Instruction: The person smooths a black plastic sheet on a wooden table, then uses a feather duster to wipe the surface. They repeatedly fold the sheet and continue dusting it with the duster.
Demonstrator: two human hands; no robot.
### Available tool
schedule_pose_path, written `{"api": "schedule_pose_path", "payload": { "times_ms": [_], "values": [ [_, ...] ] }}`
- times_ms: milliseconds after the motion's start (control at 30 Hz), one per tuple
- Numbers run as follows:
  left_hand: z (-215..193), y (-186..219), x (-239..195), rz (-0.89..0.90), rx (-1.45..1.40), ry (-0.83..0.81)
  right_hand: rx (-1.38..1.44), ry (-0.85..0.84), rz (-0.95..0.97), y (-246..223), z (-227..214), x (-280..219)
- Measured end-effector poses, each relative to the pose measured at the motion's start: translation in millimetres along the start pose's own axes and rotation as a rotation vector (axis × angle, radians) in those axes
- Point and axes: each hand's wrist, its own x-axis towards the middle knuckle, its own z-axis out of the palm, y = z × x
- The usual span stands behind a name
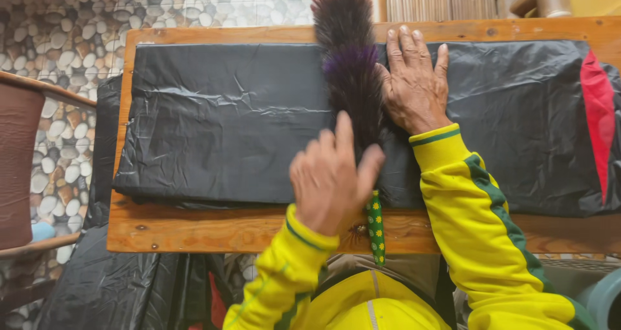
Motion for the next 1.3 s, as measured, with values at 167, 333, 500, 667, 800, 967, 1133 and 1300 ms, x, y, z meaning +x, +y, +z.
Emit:
{"api": "schedule_pose_path", "payload": {
  "times_ms": [167, 333, 500, 667, 800, 967, 1133, 1300],
  "values": [
    [5, 13, -41, 0.015, -0.266, -0.131, 0.076, -0.066, 0.011, -1, -7, 0],
    [6, 5, -41, -0.095, -0.718, -0.136, 0.102, 0.0, -0.027, -4, -12, 2],
    [-11, -8, -47, -0.637, -1.579, -0.404, 0.117, 0.104, -0.189, -15, -23, 1],
    [-19, -46, -57, -1.098, -1.904, -0.321, 0.13, -0.047, -0.164, -12, -10, 4],
    [-28, -101, -71, -1.181, -1.819, -0.116, 0.123, -0.042, -0.187, -12, -8, 2],
    [-50, -124, -79, -1.106, -1.798, 0.041, 0.087, -0.158, -0.135, -23, -20, 6],
    [-46, -92, -75, -1.206, -2.023, -0.129, 0.124, -0.145, -0.043, -80, -38, 28],
    [-39, -76, -71, -1.379, -2.362, -0.299, 0.15, -0.098, 0.104, -132, -6, 51]
  ]
}}
